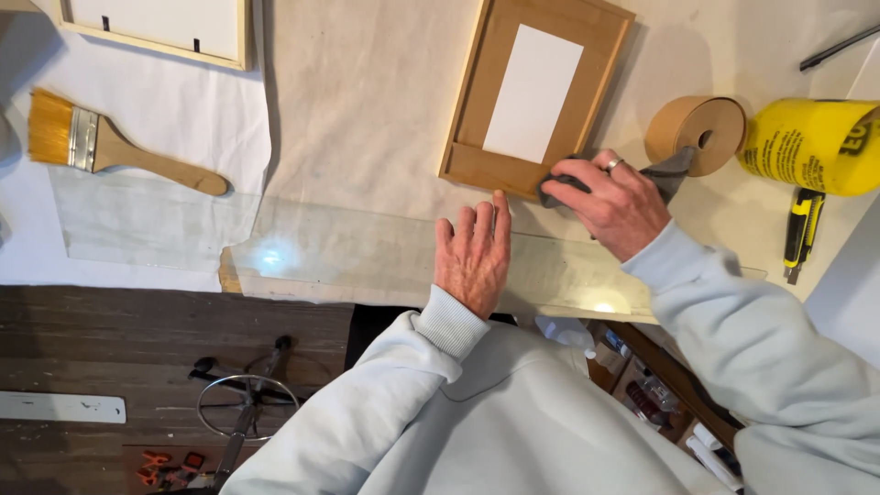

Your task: The person is assembling a picture frame, applying adhesive tape to the backing, and inserting a photo.

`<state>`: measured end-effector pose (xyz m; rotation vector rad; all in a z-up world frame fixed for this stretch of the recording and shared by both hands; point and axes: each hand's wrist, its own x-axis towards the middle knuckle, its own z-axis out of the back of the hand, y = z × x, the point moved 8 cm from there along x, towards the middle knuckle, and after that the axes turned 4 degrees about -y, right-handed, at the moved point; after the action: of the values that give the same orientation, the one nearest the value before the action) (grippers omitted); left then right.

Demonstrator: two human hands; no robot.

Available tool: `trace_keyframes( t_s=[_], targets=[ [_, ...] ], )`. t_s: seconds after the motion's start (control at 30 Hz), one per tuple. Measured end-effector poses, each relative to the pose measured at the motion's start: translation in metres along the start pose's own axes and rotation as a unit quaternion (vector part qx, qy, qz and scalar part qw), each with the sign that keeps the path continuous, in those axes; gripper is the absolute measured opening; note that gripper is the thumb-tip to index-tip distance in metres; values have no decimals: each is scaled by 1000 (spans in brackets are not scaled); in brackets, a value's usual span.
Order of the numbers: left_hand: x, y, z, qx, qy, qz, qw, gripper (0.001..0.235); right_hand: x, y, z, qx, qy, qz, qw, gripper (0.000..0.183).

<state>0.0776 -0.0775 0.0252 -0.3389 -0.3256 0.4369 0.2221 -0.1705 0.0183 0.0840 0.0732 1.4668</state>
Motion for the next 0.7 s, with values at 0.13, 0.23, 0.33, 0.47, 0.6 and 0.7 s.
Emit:
trace_keyframes(
  t_s=[0.13, 0.23, 0.33, 0.47, 0.6, 0.7],
  targets=[
    [-1, -3, -2, 7, 5, -4, 1000, 41, 24, 15, -2, -3, -30, -14, 999, 17],
    [-1, -3, 2, 15, 13, -3, 1000, 41, 48, 30, -10, 1, -56, -6, 998, 18],
    [1, -2, -3, 16, 16, -9, 1000, 40, 85, 42, -14, 6, -84, 3, 996, 21],
    [0, 0, -4, 14, 18, -11, 1000, 40, 97, 41, -27, 33, -91, 34, 995, 19],
    [-1, 1, -2, 10, 12, 0, 1000, 41, 67, 22, -7, 51, -37, 59, 996, 16],
    [-4, 0, -3, -6, 1, 9, 1000, 43, 73, 29, -10, 14, -16, 67, 997, 16]
  ],
)
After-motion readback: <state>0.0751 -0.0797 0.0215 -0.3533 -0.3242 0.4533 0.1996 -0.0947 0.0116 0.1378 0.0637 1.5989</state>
